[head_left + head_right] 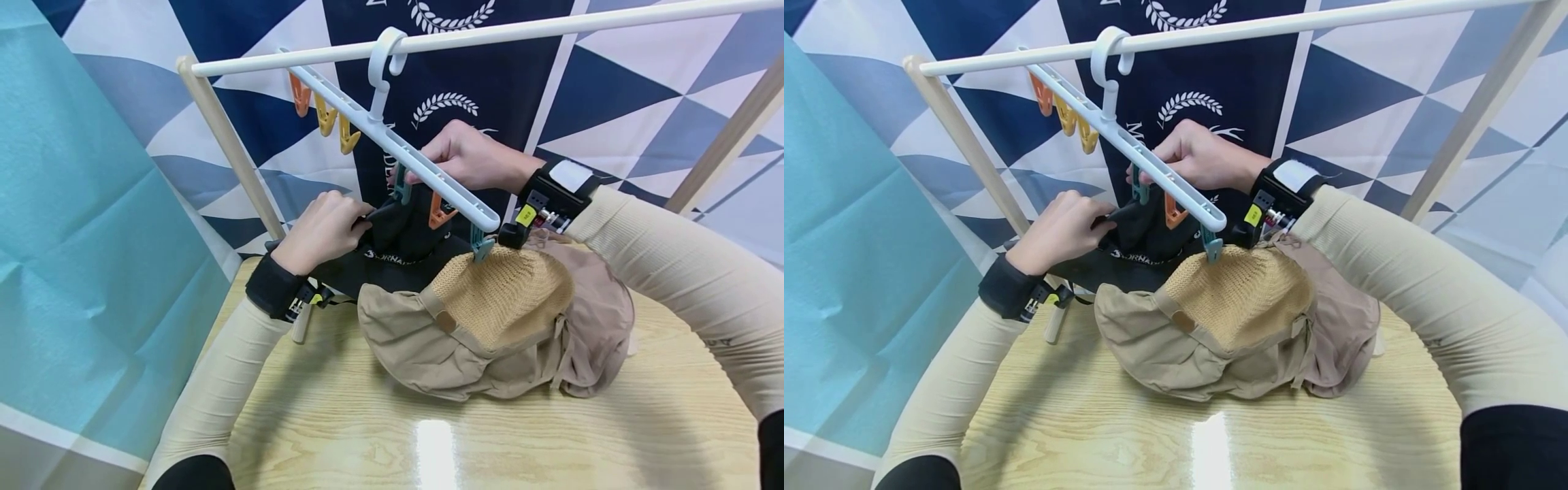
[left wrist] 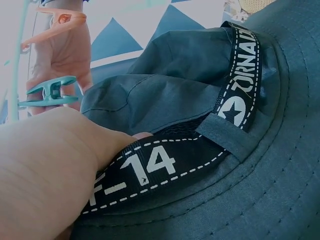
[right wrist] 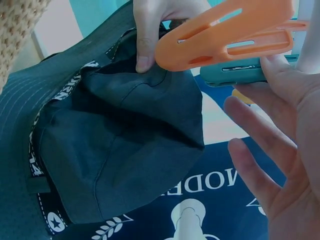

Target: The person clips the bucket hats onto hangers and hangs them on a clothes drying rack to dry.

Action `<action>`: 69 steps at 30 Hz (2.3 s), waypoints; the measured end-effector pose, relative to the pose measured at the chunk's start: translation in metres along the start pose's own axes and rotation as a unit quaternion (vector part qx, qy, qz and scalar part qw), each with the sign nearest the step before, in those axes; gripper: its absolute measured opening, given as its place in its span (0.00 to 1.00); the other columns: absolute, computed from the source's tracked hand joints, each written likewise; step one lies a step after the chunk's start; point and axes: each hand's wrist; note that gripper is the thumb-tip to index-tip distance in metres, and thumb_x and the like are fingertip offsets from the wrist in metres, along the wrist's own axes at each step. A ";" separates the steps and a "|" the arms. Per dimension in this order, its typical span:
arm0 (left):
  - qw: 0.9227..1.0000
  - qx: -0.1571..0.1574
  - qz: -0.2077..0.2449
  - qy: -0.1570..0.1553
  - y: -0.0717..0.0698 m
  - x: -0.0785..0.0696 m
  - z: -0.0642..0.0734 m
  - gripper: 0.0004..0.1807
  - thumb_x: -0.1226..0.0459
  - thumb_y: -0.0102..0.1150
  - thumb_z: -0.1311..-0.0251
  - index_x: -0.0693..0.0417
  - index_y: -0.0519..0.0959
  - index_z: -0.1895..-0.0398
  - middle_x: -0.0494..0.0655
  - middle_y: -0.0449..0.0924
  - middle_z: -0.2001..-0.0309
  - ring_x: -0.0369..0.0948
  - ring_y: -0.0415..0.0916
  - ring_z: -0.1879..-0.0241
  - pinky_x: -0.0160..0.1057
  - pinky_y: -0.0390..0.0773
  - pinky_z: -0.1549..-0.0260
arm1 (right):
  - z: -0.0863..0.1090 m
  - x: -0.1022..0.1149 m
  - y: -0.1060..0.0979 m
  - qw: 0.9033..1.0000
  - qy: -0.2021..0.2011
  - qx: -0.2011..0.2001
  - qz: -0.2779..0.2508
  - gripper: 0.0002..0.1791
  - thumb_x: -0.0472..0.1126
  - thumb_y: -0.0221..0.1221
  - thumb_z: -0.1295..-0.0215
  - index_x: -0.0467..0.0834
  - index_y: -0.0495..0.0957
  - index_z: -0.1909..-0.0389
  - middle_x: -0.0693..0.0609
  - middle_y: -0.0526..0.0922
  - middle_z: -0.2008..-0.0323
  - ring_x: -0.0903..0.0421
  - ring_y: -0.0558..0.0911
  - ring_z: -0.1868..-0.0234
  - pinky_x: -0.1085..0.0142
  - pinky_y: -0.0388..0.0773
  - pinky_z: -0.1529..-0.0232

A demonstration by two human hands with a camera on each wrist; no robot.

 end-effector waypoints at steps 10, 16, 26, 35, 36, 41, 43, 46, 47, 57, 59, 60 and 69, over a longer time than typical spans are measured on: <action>1.000 -0.008 0.002 0.007 -0.001 0.001 0.002 0.10 0.71 0.63 0.22 0.63 0.91 0.48 0.51 0.81 0.72 0.45 0.77 0.74 0.40 0.74 0.71 | 0.001 0.001 0.003 1.000 -0.006 -0.011 -0.010 0.11 0.35 0.67 0.20 0.33 0.93 0.48 0.63 0.96 0.63 0.67 0.73 0.82 0.70 0.63 0.79; 1.000 -0.012 0.005 0.014 -0.004 0.000 0.003 0.10 0.71 0.64 0.22 0.63 0.91 0.46 0.51 0.81 0.72 0.44 0.77 0.74 0.39 0.73 0.72 | 0.001 0.000 0.004 0.999 -0.023 -0.010 -0.024 0.12 0.38 0.68 0.20 0.32 0.93 0.48 0.65 0.97 0.55 0.66 0.72 0.81 0.69 0.62 0.79; 1.000 -0.013 -0.004 0.017 -0.008 -0.006 0.005 0.10 0.71 0.64 0.21 0.62 0.91 0.45 0.52 0.82 0.72 0.45 0.79 0.74 0.40 0.77 0.71 | 0.002 0.003 0.003 1.000 -0.018 -0.020 -0.008 0.12 0.37 0.69 0.20 0.33 0.93 0.47 0.63 0.97 0.61 0.65 0.72 0.82 0.70 0.64 0.79; 0.998 -0.031 -0.037 0.037 -0.008 -0.011 0.010 0.14 0.70 0.65 0.21 0.57 0.91 0.39 0.53 0.82 0.75 0.47 0.79 0.75 0.44 0.82 0.72 | 0.004 0.005 0.004 1.000 -0.005 -0.022 -0.001 0.10 0.35 0.68 0.21 0.34 0.93 0.48 0.59 0.95 0.66 0.65 0.74 0.81 0.71 0.65 0.78; 0.998 -0.034 -0.038 0.040 -0.008 -0.011 0.011 0.15 0.70 0.65 0.21 0.56 0.91 0.38 0.52 0.80 0.76 0.46 0.78 0.76 0.44 0.80 0.74 | 0.004 0.006 0.004 1.000 -0.002 -0.022 -0.001 0.10 0.34 0.68 0.21 0.34 0.94 0.48 0.58 0.94 0.67 0.65 0.74 0.81 0.71 0.66 0.77; 0.997 -0.046 -0.048 0.047 -0.009 -0.014 0.014 0.17 0.69 0.66 0.22 0.55 0.90 0.35 0.50 0.76 0.79 0.45 0.73 0.79 0.40 0.73 0.77 | 0.004 0.006 0.005 1.000 -0.007 -0.020 -0.003 0.11 0.37 0.69 0.20 0.35 0.94 0.47 0.57 0.98 0.57 0.65 0.71 0.81 0.70 0.62 0.78; 0.996 -0.049 -0.049 0.047 -0.010 -0.015 0.015 0.17 0.69 0.67 0.22 0.56 0.90 0.35 0.50 0.76 0.79 0.44 0.72 0.79 0.39 0.71 0.77 | 0.005 0.005 0.005 1.000 -0.013 -0.020 -0.001 0.11 0.37 0.69 0.20 0.35 0.94 0.47 0.55 0.98 0.54 0.65 0.70 0.81 0.69 0.60 0.79; 0.996 -0.054 -0.049 0.045 -0.012 -0.016 0.016 0.17 0.69 0.67 0.22 0.56 0.90 0.35 0.50 0.75 0.79 0.44 0.71 0.79 0.38 0.69 0.77 | 0.005 0.006 0.006 1.000 -0.017 -0.019 0.002 0.11 0.37 0.69 0.21 0.35 0.94 0.47 0.55 0.98 0.57 0.65 0.68 0.82 0.68 0.59 0.80; 0.996 -0.056 -0.047 0.044 -0.013 -0.017 0.016 0.17 0.70 0.67 0.22 0.57 0.90 0.35 0.49 0.75 0.79 0.44 0.70 0.79 0.38 0.68 0.76 | 0.005 0.006 0.006 1.000 -0.018 -0.019 0.004 0.11 0.37 0.69 0.21 0.35 0.94 0.47 0.57 0.97 0.61 0.65 0.67 0.82 0.68 0.59 0.80; 0.998 -0.055 -0.003 0.023 -0.021 -0.019 0.015 0.19 0.72 0.63 0.24 0.56 0.90 0.35 0.45 0.68 0.80 0.42 0.64 0.82 0.36 0.60 0.77 | 0.007 0.011 0.005 1.000 0.006 -0.019 0.017 0.09 0.35 0.68 0.21 0.37 0.95 0.51 0.62 0.79 0.82 0.66 0.71 0.83 0.71 0.63 0.79; 0.998 -0.055 0.005 0.021 -0.021 -0.019 0.015 0.19 0.72 0.63 0.24 0.56 0.90 0.35 0.44 0.68 0.80 0.41 0.63 0.82 0.36 0.60 0.77 | 0.007 0.012 0.004 1.000 0.013 -0.018 0.021 0.08 0.36 0.69 0.21 0.38 0.96 0.53 0.63 0.77 0.84 0.66 0.76 0.83 0.73 0.67 0.78; 0.998 -0.055 0.007 0.022 -0.021 -0.018 0.015 0.19 0.72 0.63 0.24 0.56 0.90 0.35 0.44 0.68 0.80 0.41 0.63 0.82 0.36 0.60 0.77 | 0.007 0.012 0.004 1.000 0.015 -0.018 0.021 0.08 0.36 0.69 0.21 0.38 0.96 0.54 0.63 0.76 0.84 0.66 0.77 0.83 0.73 0.67 0.78; 0.998 -0.060 0.015 0.029 -0.017 -0.017 0.014 0.17 0.72 0.63 0.24 0.57 0.91 0.37 0.47 0.73 0.79 0.41 0.64 0.81 0.36 0.61 0.77 | 0.009 0.013 0.003 0.999 0.039 -0.007 0.022 0.08 0.35 0.69 0.22 0.37 0.95 0.55 0.63 0.76 0.85 0.67 0.75 0.83 0.74 0.67 0.78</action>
Point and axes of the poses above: each hand's wrist, its own z-axis away from the middle knuckle, its own y-axis out of the palm, x = y × z
